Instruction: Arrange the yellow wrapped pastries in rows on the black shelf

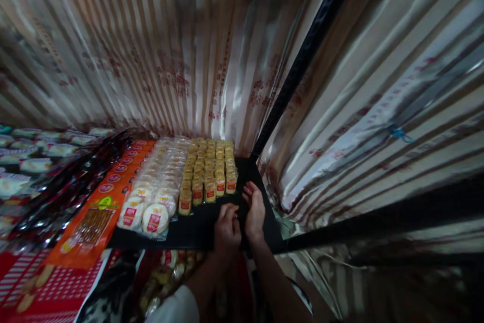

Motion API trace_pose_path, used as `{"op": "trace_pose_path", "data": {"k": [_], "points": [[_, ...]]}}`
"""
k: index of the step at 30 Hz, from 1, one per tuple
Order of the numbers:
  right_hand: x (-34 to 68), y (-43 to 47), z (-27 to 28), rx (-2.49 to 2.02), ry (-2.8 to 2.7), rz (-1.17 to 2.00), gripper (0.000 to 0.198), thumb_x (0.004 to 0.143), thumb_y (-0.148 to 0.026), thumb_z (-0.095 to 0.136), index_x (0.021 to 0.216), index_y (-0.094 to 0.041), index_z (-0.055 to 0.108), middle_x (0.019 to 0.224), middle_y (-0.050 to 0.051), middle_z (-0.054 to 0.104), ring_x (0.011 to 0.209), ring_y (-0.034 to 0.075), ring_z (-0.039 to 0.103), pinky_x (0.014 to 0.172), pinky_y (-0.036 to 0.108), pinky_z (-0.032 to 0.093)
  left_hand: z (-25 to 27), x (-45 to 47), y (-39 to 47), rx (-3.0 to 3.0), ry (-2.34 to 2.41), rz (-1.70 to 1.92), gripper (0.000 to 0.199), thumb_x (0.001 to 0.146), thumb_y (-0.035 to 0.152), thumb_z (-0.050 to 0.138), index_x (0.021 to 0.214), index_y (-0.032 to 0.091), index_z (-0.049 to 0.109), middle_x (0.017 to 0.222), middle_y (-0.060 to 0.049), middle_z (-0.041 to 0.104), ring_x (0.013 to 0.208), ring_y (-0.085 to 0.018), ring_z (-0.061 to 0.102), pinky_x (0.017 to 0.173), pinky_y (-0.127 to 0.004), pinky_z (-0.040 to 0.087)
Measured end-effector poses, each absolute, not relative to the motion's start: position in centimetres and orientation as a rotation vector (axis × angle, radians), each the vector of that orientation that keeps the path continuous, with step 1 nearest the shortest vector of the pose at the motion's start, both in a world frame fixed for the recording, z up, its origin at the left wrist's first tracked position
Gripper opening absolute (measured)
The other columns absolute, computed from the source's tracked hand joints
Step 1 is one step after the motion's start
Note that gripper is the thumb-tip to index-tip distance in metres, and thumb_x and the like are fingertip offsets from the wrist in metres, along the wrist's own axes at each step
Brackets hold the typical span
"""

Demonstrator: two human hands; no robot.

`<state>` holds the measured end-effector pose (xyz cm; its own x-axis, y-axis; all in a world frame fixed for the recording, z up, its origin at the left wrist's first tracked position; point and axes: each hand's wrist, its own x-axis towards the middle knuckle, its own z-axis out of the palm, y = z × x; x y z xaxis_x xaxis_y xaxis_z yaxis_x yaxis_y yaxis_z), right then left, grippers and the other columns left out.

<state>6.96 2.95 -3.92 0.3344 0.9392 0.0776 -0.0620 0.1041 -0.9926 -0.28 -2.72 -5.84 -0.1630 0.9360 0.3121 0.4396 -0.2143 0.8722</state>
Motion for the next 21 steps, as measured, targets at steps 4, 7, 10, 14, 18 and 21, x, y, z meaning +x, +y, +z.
{"op": "trace_pose_path", "data": {"k": [4, 7, 10, 14, 18, 21], "points": [[6.4, -3.1, -3.8, -1.252, -1.073, 0.896, 0.045, 0.084, -0.05, 0.041, 0.11, -0.016, 0.056, 0.112, 0.013, 0.06, 0.095, 0.021, 0.059, 0.075, 0.034, 0.048, -5.7, -1.9, -7.8, 1.621, 1.544, 1.305, 0.03, 0.078, 0.008, 0.034, 0.091, 0.016, 0.06, 0.096, -0.008, 0.06, 0.091, -0.014, 0.058, 0.081, -0.028, 0.048], [5.5, -8.1, -4.9, -1.328, -1.185, 0.941, 0.036, 0.085, -0.044, 0.041, 0.103, -0.018, 0.058, 0.1, 0.009, 0.065, 0.088, 0.02, 0.061, 0.077, 0.034, 0.048, -6.3, -3.8, -11.7, 1.595, 1.562, 1.233, 0.028, 0.078, 0.01, 0.037, 0.091, 0.017, 0.06, 0.095, -0.008, 0.061, 0.091, -0.015, 0.057, 0.082, -0.028, 0.048], [4.3, -11.9, -7.1, -1.45, -1.395, 1.037, 0.031, 0.084, -0.039, 0.043, 0.099, -0.019, 0.062, 0.098, 0.009, 0.067, 0.093, 0.021, 0.061, 0.085, 0.036, 0.046, -7.8, -6.0, -15.0, 1.571, 1.655, 1.012, 0.031, 0.079, 0.011, 0.038, 0.099, 0.016, 0.061, 0.106, -0.009, 0.06, 0.102, -0.016, 0.054, 0.091, -0.03, 0.043], [3.2, -14.3, -10.6, -1.637, -1.73, 1.155, 0.029, 0.08, -0.027, 0.045, 0.099, -0.016, 0.065, 0.104, 0.012, 0.067, 0.099, 0.024, 0.061, 0.091, 0.037, 0.043, -10.4, -8.8, -18.1, 1.473, 1.954, 0.466, 0.034, 0.078, 0.009, 0.038, 0.103, 0.013, 0.061, 0.111, -0.012, 0.059, 0.105, -0.018, 0.053, 0.093, -0.029, 0.04], [2.6, -15.5, -13.1, -1.684, -1.983, 1.252, 0.03, 0.078, -0.016, 0.045, 0.1, -0.018, 0.066, 0.105, 0.01, 0.068, 0.098, 0.022, 0.062, 0.088, 0.032, 0.043, -11.6, -11.1, -19.8, 1.6, 2.146, 0.254, 0.033, 0.078, 0.01, 0.04, 0.102, 0.015, 0.061, 0.111, -0.01, 0.059, 0.106, -0.021, 0.051, 0.092, -0.03, 0.038], [2.1, -15.9, -13.9, -1.647, -2.114, 1.308, 0.032, 0.078, -0.013, 0.044, 0.101, -0.017, 0.066, 0.103, 0.009, 0.069, 0.095, 0.021, 0.063, 0.084, 0.03, 0.045, -11.7, -12.4, -19.8, 1.678, 2.22, 0.176, 0.032, 0.078, 0.01, 0.041, 0.102, 0.012, 0.062, 0.112, -0.012, 0.059, 0.106, -0.023, 0.049, 0.095, -0.033, 0.035]]}}
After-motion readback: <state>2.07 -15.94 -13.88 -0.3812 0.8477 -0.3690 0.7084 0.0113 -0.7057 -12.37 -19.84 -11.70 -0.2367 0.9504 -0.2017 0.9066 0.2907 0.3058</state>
